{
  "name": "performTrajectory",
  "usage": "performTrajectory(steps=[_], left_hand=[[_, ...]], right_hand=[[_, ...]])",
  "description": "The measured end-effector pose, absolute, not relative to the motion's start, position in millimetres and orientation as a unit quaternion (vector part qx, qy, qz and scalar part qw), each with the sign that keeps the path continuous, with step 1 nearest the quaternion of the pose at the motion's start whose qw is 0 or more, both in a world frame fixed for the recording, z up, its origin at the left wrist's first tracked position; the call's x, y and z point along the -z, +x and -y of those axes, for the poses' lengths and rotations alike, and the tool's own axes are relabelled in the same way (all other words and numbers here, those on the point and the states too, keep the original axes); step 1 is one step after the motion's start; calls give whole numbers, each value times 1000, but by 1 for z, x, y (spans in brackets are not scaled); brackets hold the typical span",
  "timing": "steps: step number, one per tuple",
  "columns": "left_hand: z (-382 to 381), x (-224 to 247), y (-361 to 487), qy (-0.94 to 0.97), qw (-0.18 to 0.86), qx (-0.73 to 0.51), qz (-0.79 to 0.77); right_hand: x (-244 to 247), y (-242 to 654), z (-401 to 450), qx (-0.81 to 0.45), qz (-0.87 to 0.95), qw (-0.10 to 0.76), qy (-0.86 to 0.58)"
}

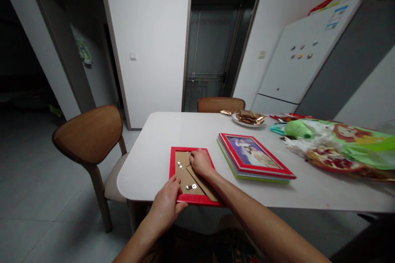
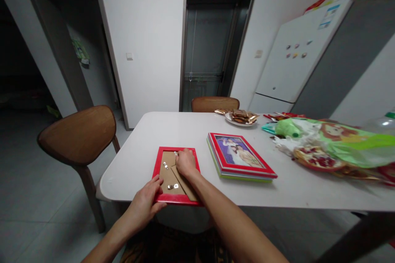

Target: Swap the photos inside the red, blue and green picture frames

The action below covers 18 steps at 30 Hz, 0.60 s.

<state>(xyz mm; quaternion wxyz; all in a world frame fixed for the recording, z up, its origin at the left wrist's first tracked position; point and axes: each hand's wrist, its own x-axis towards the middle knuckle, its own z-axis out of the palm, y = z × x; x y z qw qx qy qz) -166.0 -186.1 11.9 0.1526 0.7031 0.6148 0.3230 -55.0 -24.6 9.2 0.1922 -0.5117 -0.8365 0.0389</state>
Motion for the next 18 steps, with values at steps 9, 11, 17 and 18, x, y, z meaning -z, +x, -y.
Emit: performTrajectory(steps=[9,11,17,18], left_hand=[[186,-15,-165,709,157,-308,-614],[187,-15,-166,711,157,-306,-613],[186,-12,-164,708,152,-315,-614],[186,-11,-163,708,149,-318,-613]], right_hand=[[-17,-56,24,-66,821,179,-538],[-24,-48,34,-68,829,183,-524],[-26,-8,77,-94,876,128,-455],[-25,-5,82,-93,878,127,-453]])
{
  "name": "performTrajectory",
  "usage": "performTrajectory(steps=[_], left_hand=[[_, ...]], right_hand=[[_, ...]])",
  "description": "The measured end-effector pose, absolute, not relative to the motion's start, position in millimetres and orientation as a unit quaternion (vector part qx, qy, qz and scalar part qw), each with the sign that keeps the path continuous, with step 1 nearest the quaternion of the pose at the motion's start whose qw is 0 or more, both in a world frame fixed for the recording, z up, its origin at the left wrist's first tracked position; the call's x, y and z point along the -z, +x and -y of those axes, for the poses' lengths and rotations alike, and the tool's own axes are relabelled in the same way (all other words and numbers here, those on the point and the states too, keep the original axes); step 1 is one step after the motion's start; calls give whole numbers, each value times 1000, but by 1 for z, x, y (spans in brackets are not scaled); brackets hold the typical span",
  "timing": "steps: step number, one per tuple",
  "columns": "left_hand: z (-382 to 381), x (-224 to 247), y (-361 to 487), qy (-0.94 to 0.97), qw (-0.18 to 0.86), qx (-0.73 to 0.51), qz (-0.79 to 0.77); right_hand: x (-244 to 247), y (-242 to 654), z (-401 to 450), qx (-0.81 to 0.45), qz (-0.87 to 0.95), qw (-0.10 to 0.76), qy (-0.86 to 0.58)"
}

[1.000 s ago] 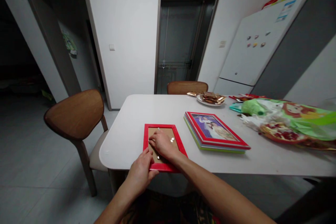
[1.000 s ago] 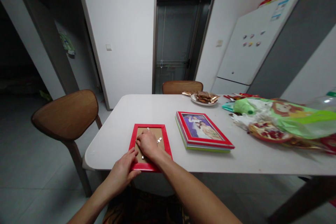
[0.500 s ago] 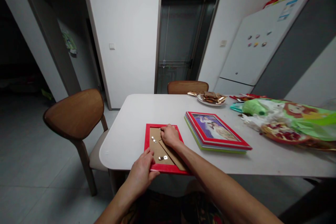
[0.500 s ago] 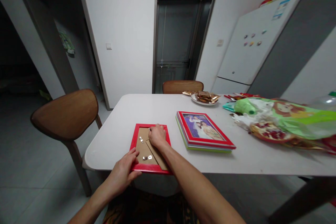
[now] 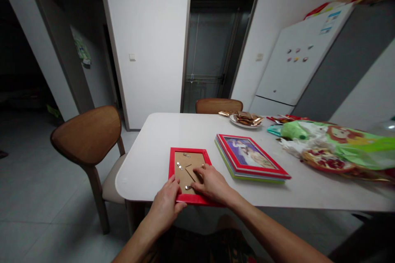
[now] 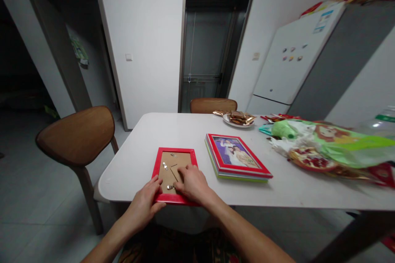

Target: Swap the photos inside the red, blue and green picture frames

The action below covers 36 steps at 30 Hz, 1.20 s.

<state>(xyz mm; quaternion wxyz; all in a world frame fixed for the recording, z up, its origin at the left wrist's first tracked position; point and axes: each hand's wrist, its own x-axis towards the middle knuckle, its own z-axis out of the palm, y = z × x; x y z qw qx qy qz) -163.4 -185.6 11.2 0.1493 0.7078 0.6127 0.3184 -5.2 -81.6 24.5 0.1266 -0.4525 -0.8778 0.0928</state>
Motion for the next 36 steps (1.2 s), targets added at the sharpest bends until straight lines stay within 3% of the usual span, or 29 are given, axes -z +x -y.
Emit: performTrajectory(steps=[7,13,18,21,29,33,36], left_hand=[[185,-12,-159,690,170,-336,-618],[163,-27,-168,549,225,-545,-593],[161,-33,-209,392,323,-639,-577],[172,-28,-243,348,334,-624,-614],[175,-8,-287,389,276,-505,-719],[173,-10,-290,416,208,-462,-755],[173,-17,-275,447,133,-432,-772]], right_hand=[[-43,-5,75,-115,866,168,-457],[-82,-20,91,-133,868,217,-426],[-74,-33,97,-161,872,285,-364],[-56,-17,85,-129,846,273,-440],[-15,20,59,-62,801,141,-578],[-17,19,52,-97,783,166,-592],[-25,22,50,-237,726,230,-604]])
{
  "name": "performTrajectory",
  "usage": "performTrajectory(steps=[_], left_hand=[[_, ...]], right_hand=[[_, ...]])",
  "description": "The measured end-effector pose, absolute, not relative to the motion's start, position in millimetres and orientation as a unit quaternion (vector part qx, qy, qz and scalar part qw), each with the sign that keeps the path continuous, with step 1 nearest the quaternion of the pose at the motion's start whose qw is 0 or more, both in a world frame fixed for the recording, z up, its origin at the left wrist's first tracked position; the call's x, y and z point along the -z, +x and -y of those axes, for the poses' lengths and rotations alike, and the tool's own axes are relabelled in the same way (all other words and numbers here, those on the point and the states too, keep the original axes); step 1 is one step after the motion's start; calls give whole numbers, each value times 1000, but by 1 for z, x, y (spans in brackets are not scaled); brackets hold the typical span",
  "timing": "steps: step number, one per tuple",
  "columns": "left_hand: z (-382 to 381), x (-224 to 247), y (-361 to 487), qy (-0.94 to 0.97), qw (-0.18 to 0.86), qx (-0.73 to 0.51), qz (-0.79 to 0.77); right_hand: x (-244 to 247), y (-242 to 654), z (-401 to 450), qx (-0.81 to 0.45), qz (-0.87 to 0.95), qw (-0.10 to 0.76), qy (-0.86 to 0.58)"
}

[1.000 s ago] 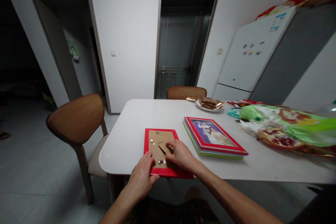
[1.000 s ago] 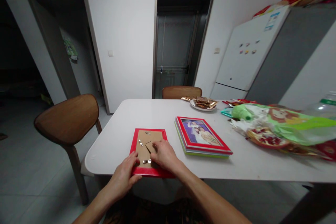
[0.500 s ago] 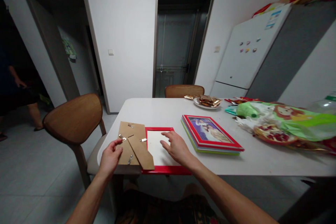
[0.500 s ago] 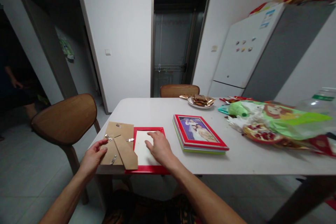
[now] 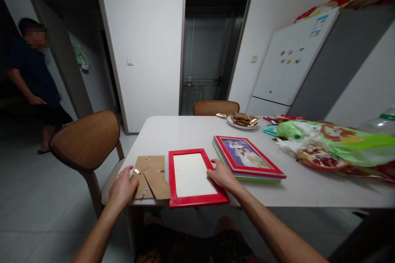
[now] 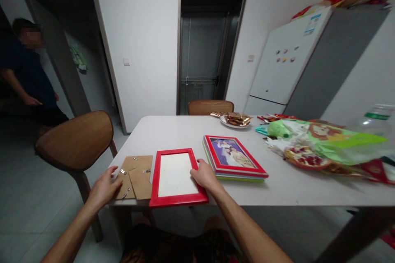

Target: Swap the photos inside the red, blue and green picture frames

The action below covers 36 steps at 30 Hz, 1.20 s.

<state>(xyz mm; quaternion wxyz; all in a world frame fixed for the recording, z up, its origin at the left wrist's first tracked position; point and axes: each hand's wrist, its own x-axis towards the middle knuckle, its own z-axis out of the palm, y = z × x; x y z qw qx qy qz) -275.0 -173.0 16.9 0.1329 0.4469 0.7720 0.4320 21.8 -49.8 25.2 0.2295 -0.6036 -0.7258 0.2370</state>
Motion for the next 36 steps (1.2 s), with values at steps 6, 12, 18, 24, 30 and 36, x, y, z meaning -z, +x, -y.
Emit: performTrajectory(steps=[6,12,18,24,30,36], left_hand=[[168,-35,-171,623,108,-431,-644],[154,-52,-102,714,55,-440,-541],[162,-69,-145,614,8,-492,-617],[179,-39,-208,500,84,-479,-716],[191,-21,-212,522,87,-363,-767],[192,-22,-205,580,-16,-237,-779]], right_hand=[[-50,21,65,-628,501,389,-451],[-72,14,75,-648,501,427,-383],[-55,23,60,-488,619,367,-493],[-24,31,50,-171,760,241,-579],[-11,29,50,-44,797,176,-576],[-7,29,51,-20,797,149,-585]])
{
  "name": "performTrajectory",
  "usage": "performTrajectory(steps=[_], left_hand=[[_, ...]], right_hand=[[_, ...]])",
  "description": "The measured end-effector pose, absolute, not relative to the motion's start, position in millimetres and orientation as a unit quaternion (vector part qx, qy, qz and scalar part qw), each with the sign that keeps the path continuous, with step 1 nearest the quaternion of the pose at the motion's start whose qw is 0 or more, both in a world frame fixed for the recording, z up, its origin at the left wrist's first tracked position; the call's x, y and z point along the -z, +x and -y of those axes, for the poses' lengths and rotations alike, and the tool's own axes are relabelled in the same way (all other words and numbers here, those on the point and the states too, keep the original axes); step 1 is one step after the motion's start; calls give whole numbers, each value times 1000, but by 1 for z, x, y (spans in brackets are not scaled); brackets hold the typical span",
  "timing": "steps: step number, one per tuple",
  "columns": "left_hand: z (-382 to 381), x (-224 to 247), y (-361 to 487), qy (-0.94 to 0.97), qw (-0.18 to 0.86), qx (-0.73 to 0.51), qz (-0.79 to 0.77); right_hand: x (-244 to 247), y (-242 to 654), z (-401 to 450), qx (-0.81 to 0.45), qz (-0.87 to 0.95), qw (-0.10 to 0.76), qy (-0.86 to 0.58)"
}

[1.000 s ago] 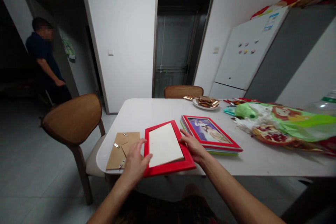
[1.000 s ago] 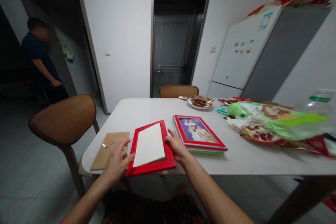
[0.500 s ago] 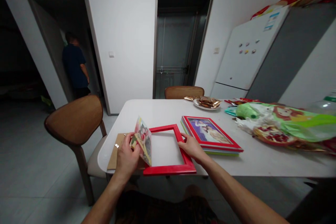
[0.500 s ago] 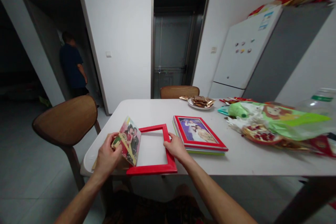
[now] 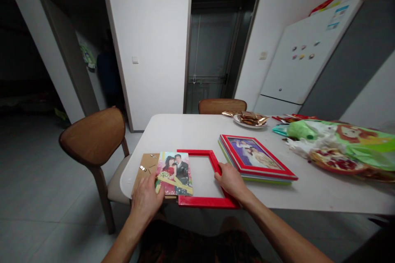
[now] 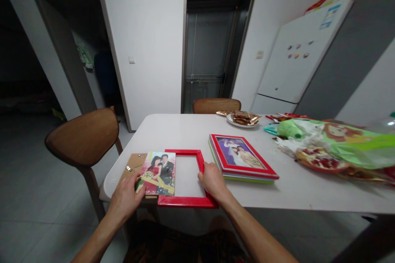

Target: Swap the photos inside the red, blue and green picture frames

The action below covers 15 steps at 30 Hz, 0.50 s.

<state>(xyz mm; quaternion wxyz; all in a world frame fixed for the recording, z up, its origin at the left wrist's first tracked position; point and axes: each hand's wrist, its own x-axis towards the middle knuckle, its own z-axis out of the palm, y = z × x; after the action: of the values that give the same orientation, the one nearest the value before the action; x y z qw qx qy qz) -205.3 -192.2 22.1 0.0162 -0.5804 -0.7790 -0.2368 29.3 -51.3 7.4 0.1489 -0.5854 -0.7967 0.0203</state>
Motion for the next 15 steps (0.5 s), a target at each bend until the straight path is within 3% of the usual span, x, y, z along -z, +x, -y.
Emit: performTrajectory(steps=[3,6,10,15], left_hand=[[194,-22,-204,-581,34,210,786],[195,-24,-204,-582,44,190,790],[194,-25,-204,-590,51,200,781],[184,-15,-186,-682,10,301,666]], right_hand=[[-12,26,57,-14,803,167,-571],[-18,12,66,-48,817,241,-522],[-14,-21,74,-273,779,299,-479],[-10,-58,74,-517,622,358,-467]])
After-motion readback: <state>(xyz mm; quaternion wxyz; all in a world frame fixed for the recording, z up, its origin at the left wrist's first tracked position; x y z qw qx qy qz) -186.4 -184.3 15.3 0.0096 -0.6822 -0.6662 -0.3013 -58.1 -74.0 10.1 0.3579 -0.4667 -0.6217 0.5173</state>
